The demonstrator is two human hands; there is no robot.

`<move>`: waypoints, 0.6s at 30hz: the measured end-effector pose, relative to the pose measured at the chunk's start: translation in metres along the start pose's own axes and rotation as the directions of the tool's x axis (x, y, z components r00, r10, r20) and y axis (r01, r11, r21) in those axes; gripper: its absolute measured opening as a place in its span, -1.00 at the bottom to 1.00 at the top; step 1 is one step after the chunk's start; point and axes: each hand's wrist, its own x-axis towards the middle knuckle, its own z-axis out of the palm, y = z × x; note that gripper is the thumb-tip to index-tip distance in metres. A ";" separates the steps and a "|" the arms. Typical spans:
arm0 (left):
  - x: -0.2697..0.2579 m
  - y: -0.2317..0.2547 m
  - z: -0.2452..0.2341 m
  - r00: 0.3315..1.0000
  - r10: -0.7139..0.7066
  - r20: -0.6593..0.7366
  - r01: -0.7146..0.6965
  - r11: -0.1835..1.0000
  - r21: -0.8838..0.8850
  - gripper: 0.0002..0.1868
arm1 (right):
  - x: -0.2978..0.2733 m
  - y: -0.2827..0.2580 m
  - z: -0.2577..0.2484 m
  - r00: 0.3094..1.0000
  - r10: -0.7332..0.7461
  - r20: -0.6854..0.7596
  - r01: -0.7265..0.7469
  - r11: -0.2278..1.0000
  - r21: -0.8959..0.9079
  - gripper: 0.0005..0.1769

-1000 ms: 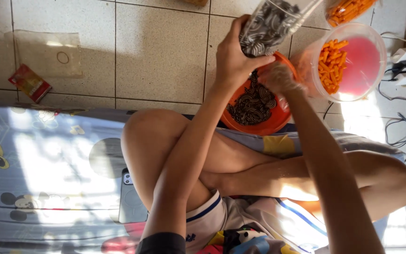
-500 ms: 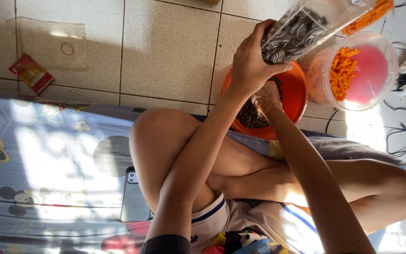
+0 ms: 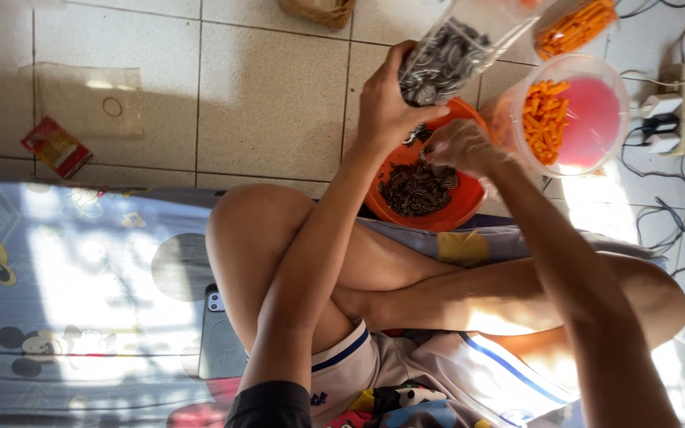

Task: A person is manually packing small snacks from a bowl into plastic bags while sitting on the floor.

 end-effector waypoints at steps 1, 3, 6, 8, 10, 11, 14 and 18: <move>0.000 0.001 -0.001 1.000 -0.011 0.013 0.011 1.000 -0.008 -0.12 | -0.022 -0.011 -0.025 1.000 0.020 0.021 -0.019 0.999 -0.044 -0.83; -0.001 0.006 -0.005 0.998 0.032 0.052 -0.030 0.999 -0.043 -0.12 | -0.026 0.035 -0.052 0.826 -0.543 -0.151 0.502 0.831 -0.240 -0.94; -0.001 0.012 -0.010 0.988 0.068 0.137 -0.060 0.996 -0.062 -0.11 | -0.075 0.049 -0.092 0.484 -0.792 -0.373 0.761 0.591 -0.267 -0.94; -0.002 0.020 -0.012 0.979 0.061 0.197 -0.053 0.998 -0.045 -0.10 | -0.113 0.042 -0.110 0.622 -0.579 -0.527 0.689 0.725 0.016 -0.91; -0.003 0.031 -0.013 0.939 0.043 0.342 -0.009 0.995 -0.101 -0.14 | -0.140 0.037 -0.122 0.501 -0.514 -0.696 0.751 0.658 0.055 -0.95; -0.005 0.034 -0.013 0.937 0.040 0.348 -0.007 0.996 -0.094 -0.14 | -0.149 0.032 -0.122 0.502 -0.510 -0.699 0.752 0.656 0.062 -0.95; -0.012 0.039 -0.011 0.887 0.031 0.461 0.006 0.997 -0.078 -0.14 | -0.176 0.009 -0.124 0.491 -0.391 -0.779 0.733 0.669 0.126 -0.81; -0.013 0.043 -0.008 0.840 0.065 0.539 -0.060 0.998 -0.026 -0.12 | -0.179 -0.012 -0.127 0.412 -0.695 -0.589 0.773 0.609 -0.177 -0.95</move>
